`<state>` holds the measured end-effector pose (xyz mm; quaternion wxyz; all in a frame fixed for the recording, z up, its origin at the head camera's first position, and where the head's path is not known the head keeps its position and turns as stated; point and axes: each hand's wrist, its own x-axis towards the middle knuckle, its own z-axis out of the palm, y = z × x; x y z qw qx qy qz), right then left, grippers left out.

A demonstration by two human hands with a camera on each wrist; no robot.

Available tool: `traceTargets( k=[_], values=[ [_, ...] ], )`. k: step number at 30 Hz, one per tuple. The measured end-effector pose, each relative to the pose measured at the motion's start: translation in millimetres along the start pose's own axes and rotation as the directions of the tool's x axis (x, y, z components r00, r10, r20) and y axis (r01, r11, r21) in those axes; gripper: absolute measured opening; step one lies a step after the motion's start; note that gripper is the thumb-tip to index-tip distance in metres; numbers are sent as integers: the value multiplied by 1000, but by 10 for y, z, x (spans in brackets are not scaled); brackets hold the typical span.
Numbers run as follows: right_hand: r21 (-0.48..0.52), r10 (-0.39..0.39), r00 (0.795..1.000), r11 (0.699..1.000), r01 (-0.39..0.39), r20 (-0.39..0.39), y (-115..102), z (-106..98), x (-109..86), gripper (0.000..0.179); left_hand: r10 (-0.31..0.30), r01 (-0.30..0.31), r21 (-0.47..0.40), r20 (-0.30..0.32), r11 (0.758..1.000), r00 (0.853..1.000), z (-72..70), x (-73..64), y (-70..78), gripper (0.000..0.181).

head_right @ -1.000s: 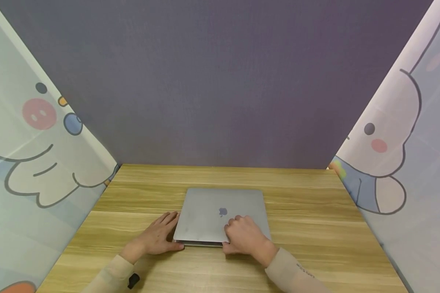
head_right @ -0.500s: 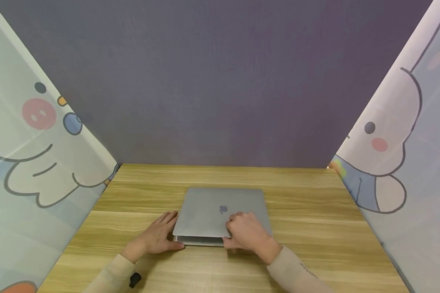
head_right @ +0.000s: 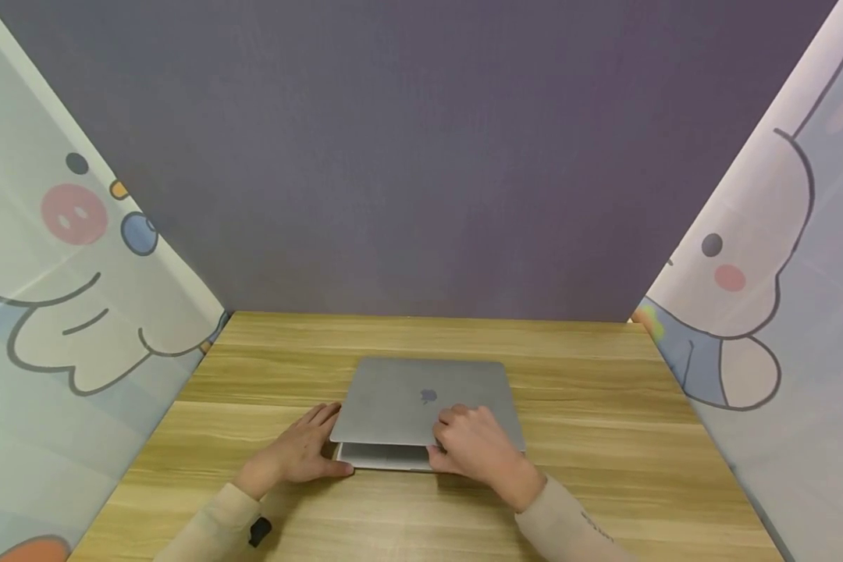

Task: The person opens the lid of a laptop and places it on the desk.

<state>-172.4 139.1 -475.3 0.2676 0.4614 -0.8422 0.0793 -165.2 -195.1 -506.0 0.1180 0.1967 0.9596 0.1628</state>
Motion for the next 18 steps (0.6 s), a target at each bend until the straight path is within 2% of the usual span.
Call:
traceTargets(
  k=[5,10,18],
  values=[
    [-3,0,999,1000,-1,-32,13,2,2,29,4,-4,4,-5,1000,1000,-9,-3,7,105],
    [-16,3,995,1000,-4,-95,43,-8,27,22,17,-17,-9,-15,1000,1000,-22,-12,14,105],
    [-9,-4,989,1000,2,-151,59,-45,51,13,15,-15,-15,-4,1000,1000,-20,-11,11,105]
  ],
)
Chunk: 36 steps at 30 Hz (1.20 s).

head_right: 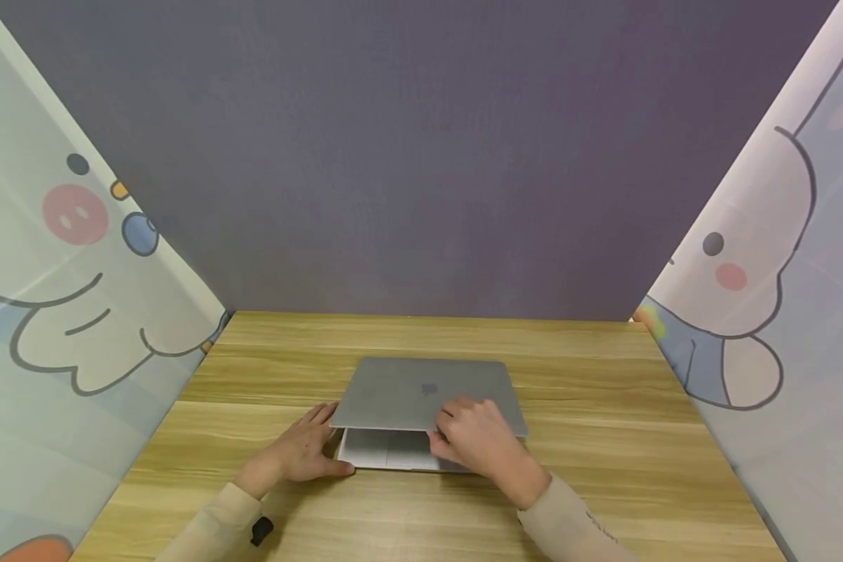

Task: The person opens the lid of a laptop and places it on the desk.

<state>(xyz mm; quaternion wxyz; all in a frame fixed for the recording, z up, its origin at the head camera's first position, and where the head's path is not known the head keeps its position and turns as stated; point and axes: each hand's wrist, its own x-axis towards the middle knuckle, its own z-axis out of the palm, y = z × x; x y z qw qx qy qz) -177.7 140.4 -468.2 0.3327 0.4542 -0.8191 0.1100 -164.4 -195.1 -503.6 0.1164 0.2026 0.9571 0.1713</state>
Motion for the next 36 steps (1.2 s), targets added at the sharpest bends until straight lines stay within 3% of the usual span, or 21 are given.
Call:
traceTargets(
  k=[13,21,36],
  values=[
    [-31,-5,994,1000,2,-108,20,-36,58,13,-1,1,-1,-11,1000,1000,14,16,-8,103],
    [-106,31,983,993,-51,-184,24,-56,95,40,-19,19,13,5,1000,1000,25,24,6,102],
    [-166,103,962,975,-148,-253,36,-100,161,40,-17,17,35,-1,999,1000,24,40,15,102]
  ],
)
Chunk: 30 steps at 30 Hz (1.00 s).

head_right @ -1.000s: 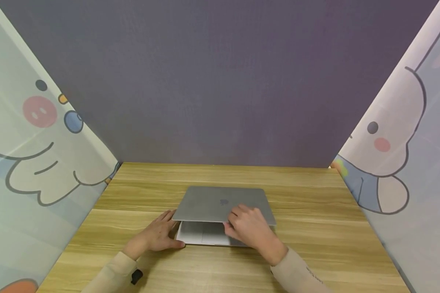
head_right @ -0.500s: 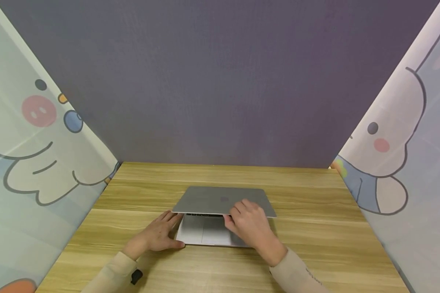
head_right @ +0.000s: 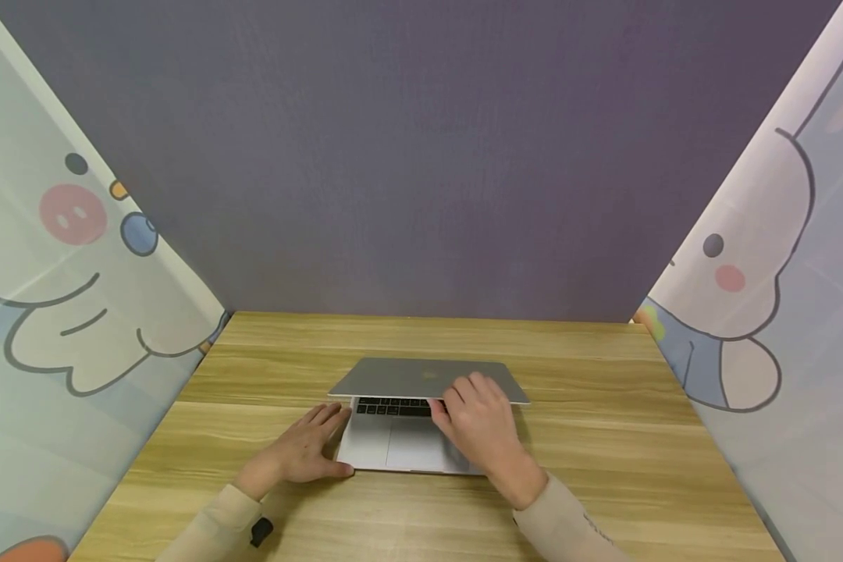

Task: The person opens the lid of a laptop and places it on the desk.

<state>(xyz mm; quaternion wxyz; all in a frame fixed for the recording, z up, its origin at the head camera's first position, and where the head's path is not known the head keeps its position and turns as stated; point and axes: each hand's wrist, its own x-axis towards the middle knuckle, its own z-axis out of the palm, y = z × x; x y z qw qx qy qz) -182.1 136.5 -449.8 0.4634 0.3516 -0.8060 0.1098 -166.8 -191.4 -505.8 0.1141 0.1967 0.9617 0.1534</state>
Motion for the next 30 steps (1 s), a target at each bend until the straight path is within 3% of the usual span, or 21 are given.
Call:
traceTargets(
  k=[20,30],
  values=[
    [-26,23,997,999,-25,-68,-34,8,57,38,-16,16,14,2,1000,1000,11,-7,12,102],
    [-4,38,999,999,-38,-33,-11,9,71,39,-40,38,67,18,997,999,-21,14,64,101]
  ],
)
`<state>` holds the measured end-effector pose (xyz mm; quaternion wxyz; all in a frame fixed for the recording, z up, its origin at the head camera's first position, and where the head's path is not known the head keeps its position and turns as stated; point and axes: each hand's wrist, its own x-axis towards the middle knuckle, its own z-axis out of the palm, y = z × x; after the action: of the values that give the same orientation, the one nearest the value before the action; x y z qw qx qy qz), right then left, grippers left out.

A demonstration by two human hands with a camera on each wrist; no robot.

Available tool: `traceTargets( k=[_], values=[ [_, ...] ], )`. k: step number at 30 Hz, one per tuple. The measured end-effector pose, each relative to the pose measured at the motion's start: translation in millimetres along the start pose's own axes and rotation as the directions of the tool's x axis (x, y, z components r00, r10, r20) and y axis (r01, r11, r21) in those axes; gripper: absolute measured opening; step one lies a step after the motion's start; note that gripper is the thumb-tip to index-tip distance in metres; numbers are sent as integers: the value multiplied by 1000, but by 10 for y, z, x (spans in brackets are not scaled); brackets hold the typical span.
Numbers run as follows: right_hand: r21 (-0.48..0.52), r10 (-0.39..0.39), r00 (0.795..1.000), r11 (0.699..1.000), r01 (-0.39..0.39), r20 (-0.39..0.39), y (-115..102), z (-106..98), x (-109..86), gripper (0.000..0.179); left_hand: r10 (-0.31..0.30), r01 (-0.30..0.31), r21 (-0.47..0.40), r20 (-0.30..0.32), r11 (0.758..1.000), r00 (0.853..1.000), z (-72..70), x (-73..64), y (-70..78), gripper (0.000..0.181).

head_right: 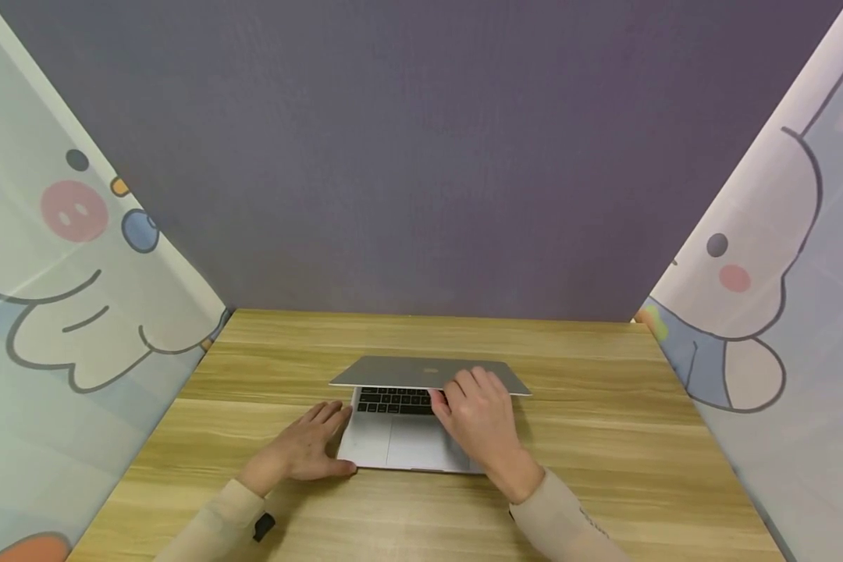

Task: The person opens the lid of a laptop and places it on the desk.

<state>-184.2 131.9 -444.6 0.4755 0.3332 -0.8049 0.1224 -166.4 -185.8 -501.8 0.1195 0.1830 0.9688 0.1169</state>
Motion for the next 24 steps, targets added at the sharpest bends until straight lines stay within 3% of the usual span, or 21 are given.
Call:
traceTargets(
  k=[11,24],
  values=[
    [8,7,1000,1000,-7,25,36,7,15,41,-6,5,-30,-20,1000,1000,-7,5,7,96],
    [29,35,999,999,-35,0,90,40,99,34,-11,10,-32,-30,999,1000,20,25,4,93]
  ],
)
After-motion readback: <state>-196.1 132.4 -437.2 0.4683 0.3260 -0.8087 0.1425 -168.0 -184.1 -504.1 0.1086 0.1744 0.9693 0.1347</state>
